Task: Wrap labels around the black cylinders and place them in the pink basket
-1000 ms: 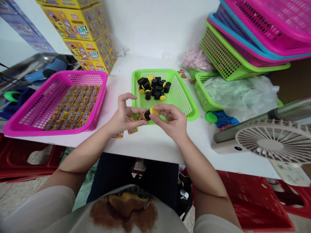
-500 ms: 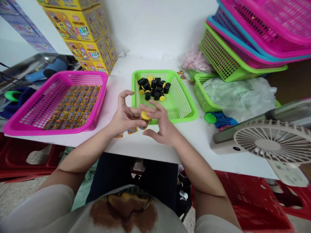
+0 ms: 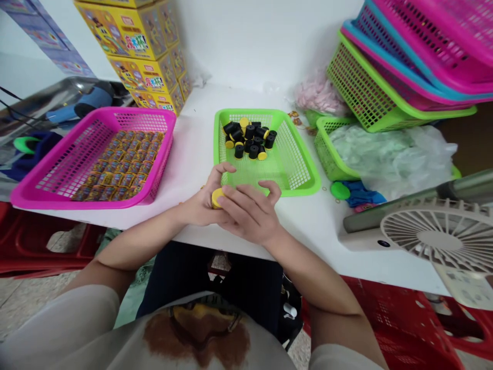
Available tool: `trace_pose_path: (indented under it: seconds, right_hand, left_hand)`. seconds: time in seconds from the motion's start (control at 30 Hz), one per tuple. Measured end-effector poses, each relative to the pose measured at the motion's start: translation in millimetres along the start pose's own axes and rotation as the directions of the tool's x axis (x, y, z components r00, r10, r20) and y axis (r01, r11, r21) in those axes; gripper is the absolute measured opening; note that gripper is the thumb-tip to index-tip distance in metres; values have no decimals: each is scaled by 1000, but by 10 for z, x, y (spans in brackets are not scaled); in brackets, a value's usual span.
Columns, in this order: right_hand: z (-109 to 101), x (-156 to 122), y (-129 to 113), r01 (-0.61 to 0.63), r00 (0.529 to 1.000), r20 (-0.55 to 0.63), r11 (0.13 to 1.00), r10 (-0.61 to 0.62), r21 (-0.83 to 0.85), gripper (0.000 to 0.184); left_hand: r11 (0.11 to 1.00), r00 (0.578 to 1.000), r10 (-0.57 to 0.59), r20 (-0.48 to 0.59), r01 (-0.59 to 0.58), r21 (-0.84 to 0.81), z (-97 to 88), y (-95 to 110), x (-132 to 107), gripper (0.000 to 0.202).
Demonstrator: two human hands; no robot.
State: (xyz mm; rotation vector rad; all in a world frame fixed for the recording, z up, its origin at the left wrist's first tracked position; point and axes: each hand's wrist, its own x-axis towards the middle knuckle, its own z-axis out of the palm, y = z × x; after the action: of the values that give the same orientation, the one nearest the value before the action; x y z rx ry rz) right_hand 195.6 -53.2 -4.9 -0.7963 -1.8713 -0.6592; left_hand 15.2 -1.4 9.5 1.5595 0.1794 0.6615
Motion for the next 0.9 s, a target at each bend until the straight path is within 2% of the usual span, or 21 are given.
trace_pose_path:
  seconds: [0.07, 0.13, 0.27, 0.37, 0.43, 0.53, 0.6, 0.7, 0.77, 0.83, 0.9]
  right_hand:
    - [-27, -42, -2, -34, 993, 110, 999, 34, -4, 45]
    - [-42, -62, 7, -43, 988, 151, 999, 45, -16, 41]
    - [-71, -32, 56, 59, 998, 5, 998, -59, 21, 40]
    - [-126, 13, 88, 107, 992, 73, 994, -106, -14, 48]
    - [-148, 41, 83, 167, 983, 95, 982, -159, -89, 40]
    - [-106, 57, 49, 231, 973, 19, 958, -231, -170, 23]
    - [-42, 39, 42, 189, 981, -11, 965, -194, -180, 24]
    - [32, -9, 105, 113, 992, -21, 970, -121, -214, 37]
    - [40, -32, 198, 76, 995, -39, 973, -87, -218, 50]
    - [23, -38, 309, 48, 998, -32, 980, -55, -192, 65]
    - [-2, -34, 403, -2, 1000, 16, 983, 5, -184, 68]
  left_hand:
    - [1000, 999, -1, 47, 1, -1, -14, 8, -2, 76]
    - [1000, 999, -4, 47, 3, 17, -17, 20, 6, 76]
    - [991, 993, 75, -88, -64, 115, 29, 46, 24, 76]
    - [961, 971, 156, -179, -107, 256, 93, 17, 16, 72]
    - [934, 954, 211, -214, -132, 333, 128, -44, 9, 68]
    - [886, 915, 310, -258, -179, 428, 146, -143, 23, 65]
    - [820, 874, 411, -257, -232, 524, 141, -150, 49, 65]
    - [703, 830, 496, -255, -212, 679, 132, -2, 42, 55]
    - [700, 831, 459, -316, -118, 705, 116, 191, -52, 43]
    - [715, 820, 423, -386, -41, 697, 60, 417, -247, 37]
    - [669, 771, 450, -450, 43, 742, -68, 644, -534, 39]
